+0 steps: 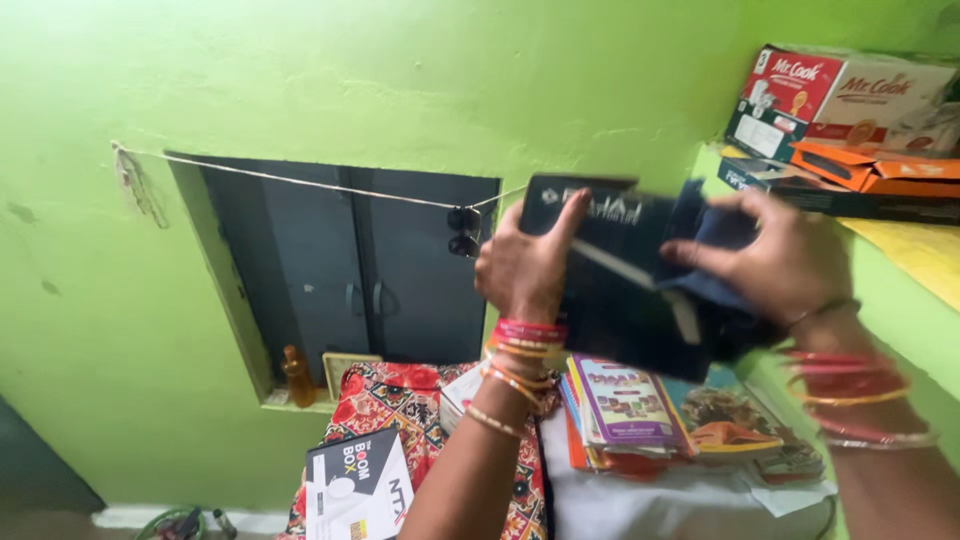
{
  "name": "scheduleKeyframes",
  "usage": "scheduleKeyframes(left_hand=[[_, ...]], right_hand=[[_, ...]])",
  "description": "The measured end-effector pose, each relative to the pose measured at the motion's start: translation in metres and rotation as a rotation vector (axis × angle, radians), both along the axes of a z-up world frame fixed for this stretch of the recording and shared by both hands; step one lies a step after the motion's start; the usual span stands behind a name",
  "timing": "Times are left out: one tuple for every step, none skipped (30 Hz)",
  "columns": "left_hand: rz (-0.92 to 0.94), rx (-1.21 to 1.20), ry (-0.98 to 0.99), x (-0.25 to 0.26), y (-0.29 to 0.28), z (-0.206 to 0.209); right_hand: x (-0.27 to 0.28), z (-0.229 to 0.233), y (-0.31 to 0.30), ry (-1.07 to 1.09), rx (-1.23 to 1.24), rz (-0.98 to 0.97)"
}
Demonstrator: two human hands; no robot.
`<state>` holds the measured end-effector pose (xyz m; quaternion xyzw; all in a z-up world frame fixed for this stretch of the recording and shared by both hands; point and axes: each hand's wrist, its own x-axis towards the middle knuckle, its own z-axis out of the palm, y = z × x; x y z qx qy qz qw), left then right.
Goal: The person wipes the surfaces of several cardboard boxes with a dark blue cloth. They clean boxes on a table covered with a patterned cloth and then move to a wall-mounted shelf to clean more boxes, including a Mr. Cook box and a Bajaj fan box. The person handles the boxes one at a time, wiping them before placing them back on the shelf.
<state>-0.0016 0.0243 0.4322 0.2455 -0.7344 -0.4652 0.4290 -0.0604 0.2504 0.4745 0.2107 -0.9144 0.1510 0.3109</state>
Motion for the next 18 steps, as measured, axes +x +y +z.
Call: scheduleKeyframes(left_hand=[[0.026,-0.016,0.031,0.000,0.001,0.010],[0.053,-0.030,0.063,-0.001,0.004,0.021],[0.080,-0.045,0.094,-0.001,0.006,0.031],[0.064,-0.046,0.162,-0.002,0.009,0.040],[0.049,-0.048,0.229,-0.003,0.011,0.049],[0.033,-0.049,0.302,-0.005,0.015,0.059],[0.023,-0.053,0.359,-0.005,0.018,0.067],[0.014,-0.059,0.422,-0.007,0.021,0.076],[0.004,-0.065,0.485,-0.010,0.024,0.086],[-0.017,-0.064,0.514,-0.013,0.027,0.096],[-0.037,-0.063,0.543,-0.017,0.032,0.107],[-0.057,-0.062,0.566,-0.021,0.037,0.116],[-0.043,-0.090,0.593,-0.028,0.043,0.126],[-0.030,-0.116,0.620,-0.035,0.050,0.135],[-0.016,-0.143,0.646,-0.045,0.058,0.145],[-0.034,-0.152,0.669,-0.056,0.066,0.154],[-0.051,-0.162,0.692,-0.069,0.074,0.165],[-0.070,-0.175,0.719,-0.085,0.084,0.176]], right_hand=[[0.001,0.010,0.000,0.070,-0.013,0.003],[0.005,0.021,0.003,0.141,-0.025,0.006],[0.009,0.033,0.006,0.211,-0.037,0.009],[0.012,0.045,0.009,0.286,-0.023,0.021],[0.016,0.057,0.012,0.362,-0.010,0.034],[0.020,0.069,0.016,0.443,0.005,0.045],[0.024,0.078,0.022,0.480,-0.020,0.113],[0.025,0.089,0.028,0.524,-0.045,0.180],[0.023,0.097,0.033,0.567,-0.068,0.248],[0.017,0.105,0.038,0.620,-0.047,0.261],[0.010,0.115,0.046,0.673,-0.024,0.273],[0.000,0.124,0.055,0.668,-0.025,0.285],[-0.012,0.133,0.064,0.662,-0.026,0.296],[-0.024,0.142,0.073,0.604,-0.048,0.306],[-0.037,0.147,0.083,0.502,-0.132,0.323],[-0.049,0.153,0.091,0.402,-0.218,0.337],[-0.061,0.160,0.104,0.254,-0.362,0.359],[-0.074,0.167,0.116,0.105,-0.507,0.383]])
